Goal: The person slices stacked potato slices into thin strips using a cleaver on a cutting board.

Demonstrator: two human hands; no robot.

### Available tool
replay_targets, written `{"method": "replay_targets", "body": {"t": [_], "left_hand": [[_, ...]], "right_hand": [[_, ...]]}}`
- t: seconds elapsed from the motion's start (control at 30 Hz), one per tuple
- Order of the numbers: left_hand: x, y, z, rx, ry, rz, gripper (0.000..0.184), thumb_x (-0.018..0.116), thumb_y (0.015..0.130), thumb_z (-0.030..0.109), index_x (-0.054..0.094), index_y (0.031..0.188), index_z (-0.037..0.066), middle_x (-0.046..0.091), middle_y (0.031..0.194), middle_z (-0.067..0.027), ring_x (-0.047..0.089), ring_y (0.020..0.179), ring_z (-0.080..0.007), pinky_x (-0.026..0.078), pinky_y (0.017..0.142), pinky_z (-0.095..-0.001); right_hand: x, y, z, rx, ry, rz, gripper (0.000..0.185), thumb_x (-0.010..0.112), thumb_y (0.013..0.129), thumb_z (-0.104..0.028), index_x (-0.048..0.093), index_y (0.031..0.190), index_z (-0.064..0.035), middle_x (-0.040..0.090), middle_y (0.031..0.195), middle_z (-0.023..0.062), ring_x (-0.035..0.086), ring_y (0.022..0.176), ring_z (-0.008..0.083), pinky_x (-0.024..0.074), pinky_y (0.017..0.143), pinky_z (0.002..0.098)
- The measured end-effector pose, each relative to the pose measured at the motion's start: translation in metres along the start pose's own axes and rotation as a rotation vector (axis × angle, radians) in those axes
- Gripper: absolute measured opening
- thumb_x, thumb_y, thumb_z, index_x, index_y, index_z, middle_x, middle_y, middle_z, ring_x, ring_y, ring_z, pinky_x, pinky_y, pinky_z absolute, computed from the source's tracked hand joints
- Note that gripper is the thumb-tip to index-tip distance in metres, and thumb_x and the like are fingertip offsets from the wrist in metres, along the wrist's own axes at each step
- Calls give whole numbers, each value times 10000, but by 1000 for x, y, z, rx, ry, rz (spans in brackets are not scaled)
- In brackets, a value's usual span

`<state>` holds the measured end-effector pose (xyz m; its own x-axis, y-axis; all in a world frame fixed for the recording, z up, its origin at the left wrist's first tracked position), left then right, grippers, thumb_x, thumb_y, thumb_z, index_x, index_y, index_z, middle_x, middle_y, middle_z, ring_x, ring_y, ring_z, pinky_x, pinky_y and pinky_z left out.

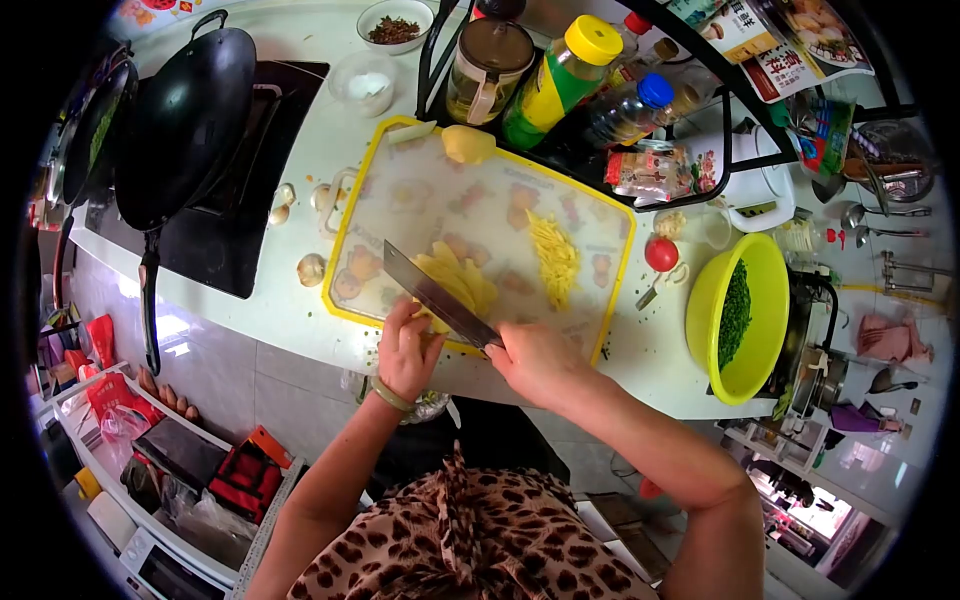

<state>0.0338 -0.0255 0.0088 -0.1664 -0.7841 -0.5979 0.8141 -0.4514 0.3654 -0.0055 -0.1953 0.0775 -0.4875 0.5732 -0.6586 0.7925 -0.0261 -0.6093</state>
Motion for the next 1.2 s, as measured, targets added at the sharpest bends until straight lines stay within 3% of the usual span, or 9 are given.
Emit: {"method": "replay_targets", "body": {"t": [0.57,0.87,0.97,1.1,1.2], "left_hand": [[-3,6,1,41,-67,16,335,721,656,-9,542,939,6,510,1111,-156,548,984,-363,487,809,-417],[-3,5,0,18,-72,-43,339,718,662,-7,542,952,3,506,1121,-161,544,991,-372,482,824,-429],[-3,6,1,8,-76,-17,341,720,666,-4,546,960,6,511,1131,-160,544,998,-372,480,834,-425],[-6,9,3,24,-80,15,359,719,674,-6,544,986,11,522,1131,-164,546,1003,-362,477,838,-410],[-6,11,5,-24,-68,-18,401,723,674,-9,534,1027,7,522,1133,-174,546,1004,-364,475,844,-408]], "right_hand": [[3,28,-11,32,29,-107,287,572,887,-260,588,883,26,616,724,212,616,686,367,461,619,438],[22,36,-18,9,-13,-38,271,564,888,-257,577,876,14,609,699,220,601,690,408,460,628,481],[33,47,-27,-127,47,200,215,526,893,-227,524,845,-18,606,713,202,598,683,394,456,613,492],[21,47,-23,-145,68,240,224,527,898,-237,527,855,-18,605,709,201,597,667,393,456,595,487],[5,42,-23,-41,87,88,265,562,894,-260,574,942,0,623,763,212,611,706,376,471,626,450]]}}
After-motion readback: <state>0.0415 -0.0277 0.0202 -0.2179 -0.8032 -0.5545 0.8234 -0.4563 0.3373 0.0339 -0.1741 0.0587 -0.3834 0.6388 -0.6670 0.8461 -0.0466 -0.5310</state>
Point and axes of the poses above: each hand's wrist, its own y-axis towards the middle knuckle, its own x-axis out of the palm, z = x × y, the point moved 6 cm from there along y, towards the middle knuckle
